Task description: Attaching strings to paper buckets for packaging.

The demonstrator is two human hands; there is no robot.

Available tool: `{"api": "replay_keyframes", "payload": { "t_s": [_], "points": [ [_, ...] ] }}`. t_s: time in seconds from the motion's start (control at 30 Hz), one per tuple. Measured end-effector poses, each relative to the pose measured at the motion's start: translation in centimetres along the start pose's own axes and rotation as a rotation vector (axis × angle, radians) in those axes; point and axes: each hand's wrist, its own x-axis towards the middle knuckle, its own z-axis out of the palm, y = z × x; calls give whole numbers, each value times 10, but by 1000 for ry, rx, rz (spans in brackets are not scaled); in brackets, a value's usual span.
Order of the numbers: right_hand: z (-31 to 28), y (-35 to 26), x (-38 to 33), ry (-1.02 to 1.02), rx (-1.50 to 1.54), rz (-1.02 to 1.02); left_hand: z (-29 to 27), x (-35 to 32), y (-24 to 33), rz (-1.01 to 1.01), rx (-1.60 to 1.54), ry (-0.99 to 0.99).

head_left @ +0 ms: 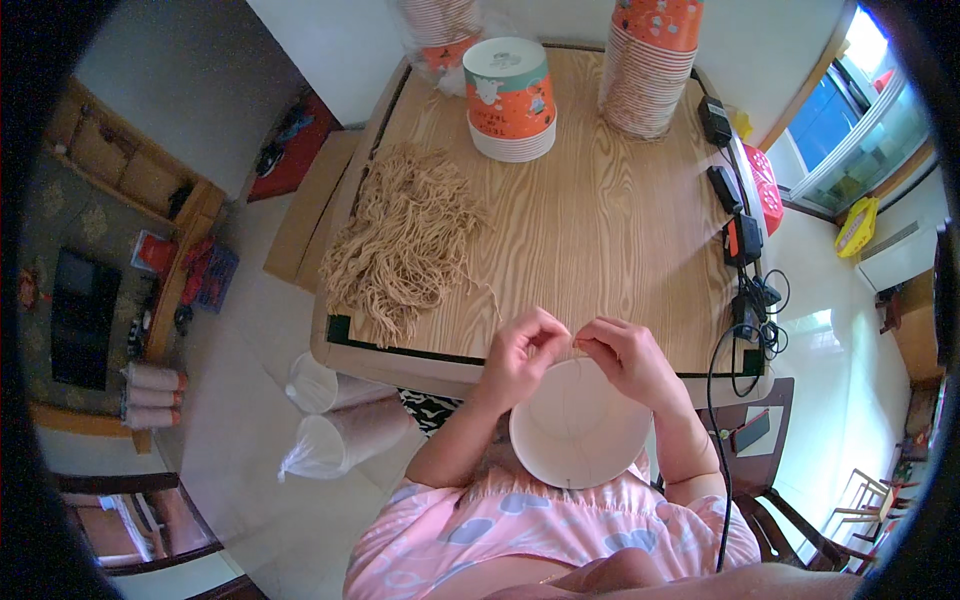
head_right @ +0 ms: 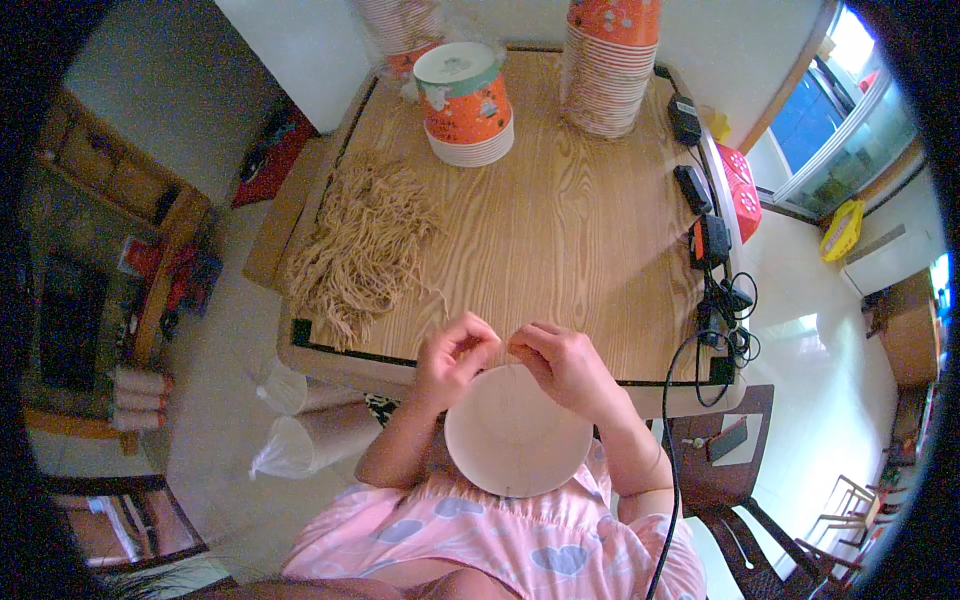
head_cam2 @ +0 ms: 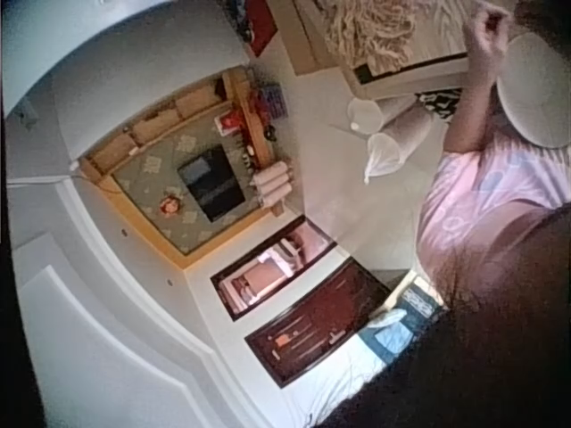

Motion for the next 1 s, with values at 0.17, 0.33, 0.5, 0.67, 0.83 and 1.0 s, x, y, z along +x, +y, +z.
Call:
{"api": "replay_keyframes", "payload": {
  "t_s": [0.17,0.33,0.5,0.67,0.83,1.0],
  "points": [
    [3,0,5,10,14,-29,-7,4,-10,-28,-55,6],
    [3,-1,2,-8,105,52,-6,3,-8,-92,-114,-40],
    [3,1,2,2,79,74,-3,1,-4,-149,-185,-101],
    [6,-1,0,60,178,200,-3,1,-4,-113,-120,-85],
    [4,0,0,45,175,230,-8,0,-9,-113,-39,-52],
    [2,1,0,38,215,258,-5,3,2,-89,-64,-66]
  ]
}}
